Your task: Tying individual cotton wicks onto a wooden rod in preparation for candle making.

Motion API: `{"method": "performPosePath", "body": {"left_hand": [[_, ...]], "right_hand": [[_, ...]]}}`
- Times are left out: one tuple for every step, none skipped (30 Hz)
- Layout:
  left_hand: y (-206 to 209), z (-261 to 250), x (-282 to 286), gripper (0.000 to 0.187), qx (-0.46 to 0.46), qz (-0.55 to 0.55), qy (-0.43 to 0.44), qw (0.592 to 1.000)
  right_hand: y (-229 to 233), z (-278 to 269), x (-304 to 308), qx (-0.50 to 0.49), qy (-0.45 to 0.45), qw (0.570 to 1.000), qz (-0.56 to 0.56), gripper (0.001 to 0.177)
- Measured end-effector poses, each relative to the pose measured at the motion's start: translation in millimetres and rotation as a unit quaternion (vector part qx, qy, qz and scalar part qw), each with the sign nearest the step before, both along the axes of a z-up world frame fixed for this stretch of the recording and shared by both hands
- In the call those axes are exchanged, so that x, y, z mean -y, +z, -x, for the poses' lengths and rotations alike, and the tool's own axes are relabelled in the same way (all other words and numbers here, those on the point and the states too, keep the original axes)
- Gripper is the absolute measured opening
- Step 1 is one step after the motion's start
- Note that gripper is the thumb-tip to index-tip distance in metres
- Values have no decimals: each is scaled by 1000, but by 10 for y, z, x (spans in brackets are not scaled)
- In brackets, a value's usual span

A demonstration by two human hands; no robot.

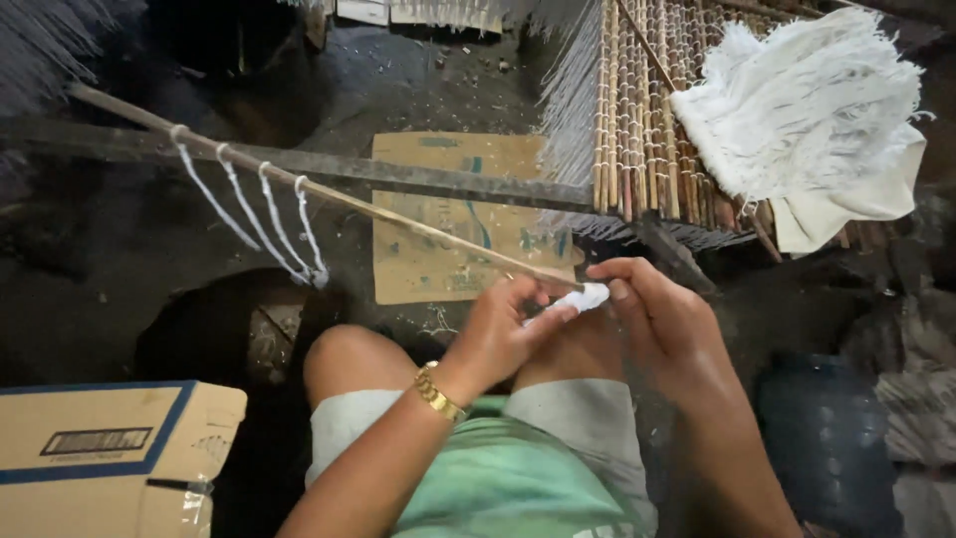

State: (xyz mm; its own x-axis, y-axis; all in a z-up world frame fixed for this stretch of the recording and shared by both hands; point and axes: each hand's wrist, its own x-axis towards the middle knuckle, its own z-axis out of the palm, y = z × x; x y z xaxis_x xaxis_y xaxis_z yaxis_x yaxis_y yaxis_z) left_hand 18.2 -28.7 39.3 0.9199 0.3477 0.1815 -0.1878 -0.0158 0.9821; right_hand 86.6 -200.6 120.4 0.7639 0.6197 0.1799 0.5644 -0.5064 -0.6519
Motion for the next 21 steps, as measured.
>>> {"method": "performPosePath", "body": {"left_hand": [[-137,0,14,24,-8,-8,-4,1000],[-278,-5,37,18,-16,-14,-11,1000],[-262,0,-18,18,-16,-16,-13,1000],[-251,19,-47,13,7,-28,-14,999],[-242,39,-78,10,30,-41,-15,999],[-246,57,-86,10,30,-38,-16,999],[-247,78,-96,10,20,-44,-19,999],[-244,96,-128,11,11,-52,-19,998],[-265,91,-116,11,11,-52,-18,998],[-287,90,-108,11,-3,-26,5,1000],[-309,88,-99,17,-18,0,29,999],[-318,96,-104,17,-19,0,28,999],[-327,102,-109,24,29,87,68,993],[-333,100,-111,31,76,174,107,976],[-321,88,-100,31,75,174,106,976],[-312,75,-81,26,48,220,68,972],[-302,65,-65,28,20,265,30,964],[-352,57,-37,28,21,266,32,963],[-399,49,-11,32,28,224,23,974],[-443,37,4,43,37,181,14,983],[-530,16,4,43,37,180,16,983]], "right_hand": [[41,13,-46,0,-3,1000,12,24],[80,27,-81,-1,-8,1000,25,23],[38,3,-83,-1,-10,1000,24,23],[1,-8,-65,13,-20,999,39,18],[-38,-16,-49,28,-30,998,55,16],[-58,-20,-37,27,-31,998,57,16],[-76,-22,-27,28,-26,998,51,15],[-96,-33,-38,30,-19,998,42,16],[-107,-32,-18,31,-18,998,42,16],[-123,-26,0,15,-22,999,32,21],[-140,-22,19,0,-25,999,23,27],[-172,-34,26,-1,-26,999,23,27],[-204,-48,35,-3,-24,1000,16,22],[-233,-66,47,-4,-23,1000,10,18],[-235,-58,28,-4,-25,1000,10,18],[-235,-56,12,-3,-20,1000,3,20],[-236,-50,-6,-2,-16,1000,-3,22],[-164,-19,-65,-2,-13,1000,-2,22],[-89,14,-124,-6,-13,1000,-13,19],[-17,45,-191,-9,-14,1000,-26,17],[-50,24,-184,-9,-12,1000,-26,17]]}}
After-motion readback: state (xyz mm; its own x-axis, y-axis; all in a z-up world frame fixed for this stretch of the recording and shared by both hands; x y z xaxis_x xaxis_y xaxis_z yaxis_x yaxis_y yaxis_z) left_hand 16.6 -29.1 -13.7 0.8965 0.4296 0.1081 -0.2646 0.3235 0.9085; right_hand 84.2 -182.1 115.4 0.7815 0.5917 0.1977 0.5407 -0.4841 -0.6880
